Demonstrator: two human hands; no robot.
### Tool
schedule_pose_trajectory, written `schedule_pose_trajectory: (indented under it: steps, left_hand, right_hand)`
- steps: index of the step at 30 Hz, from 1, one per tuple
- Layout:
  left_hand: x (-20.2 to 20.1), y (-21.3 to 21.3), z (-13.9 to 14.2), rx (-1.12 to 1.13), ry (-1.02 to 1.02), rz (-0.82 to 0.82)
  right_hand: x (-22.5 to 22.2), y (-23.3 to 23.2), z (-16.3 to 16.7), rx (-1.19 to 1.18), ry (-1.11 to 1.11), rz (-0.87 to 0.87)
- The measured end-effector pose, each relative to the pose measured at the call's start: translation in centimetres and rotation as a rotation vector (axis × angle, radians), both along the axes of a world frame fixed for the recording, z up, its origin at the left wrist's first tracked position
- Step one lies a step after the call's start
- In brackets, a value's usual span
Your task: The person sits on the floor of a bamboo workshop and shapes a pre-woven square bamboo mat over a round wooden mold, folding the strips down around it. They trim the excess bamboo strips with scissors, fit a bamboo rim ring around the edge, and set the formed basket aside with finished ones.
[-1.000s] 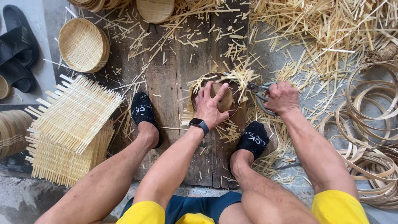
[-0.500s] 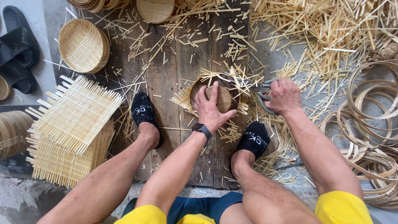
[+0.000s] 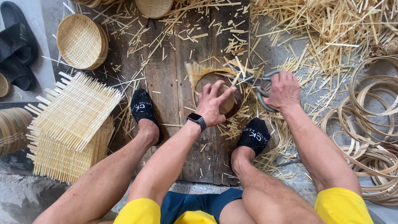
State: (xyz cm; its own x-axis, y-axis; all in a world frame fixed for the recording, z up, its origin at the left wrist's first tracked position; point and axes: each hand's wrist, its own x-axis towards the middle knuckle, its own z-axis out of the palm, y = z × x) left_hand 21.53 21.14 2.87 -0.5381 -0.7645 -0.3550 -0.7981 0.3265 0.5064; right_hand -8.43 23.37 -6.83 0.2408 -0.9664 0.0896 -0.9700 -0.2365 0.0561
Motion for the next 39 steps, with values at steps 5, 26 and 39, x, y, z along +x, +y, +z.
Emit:
schedule_pose_trajectory:
  steps: [5,26,39]
  left_hand:
    - [0.9,-1.0,-0.1,-0.049,-0.044,-0.169]
    - [-1.4,0.1,-1.0,-0.036,-0.004,0.163]
    - [-3.0,1.5,-1.0,-0.040,-0.051,0.280]
  right_hand:
    - [0.5,-0.3,0.3,0.188,0.056,-0.039]
    - [0.1,0.5,1.2,-0.032,-0.032,0.028]
    - [-0.3,0.1,-0.1,-0.022,-0.041,0.023]
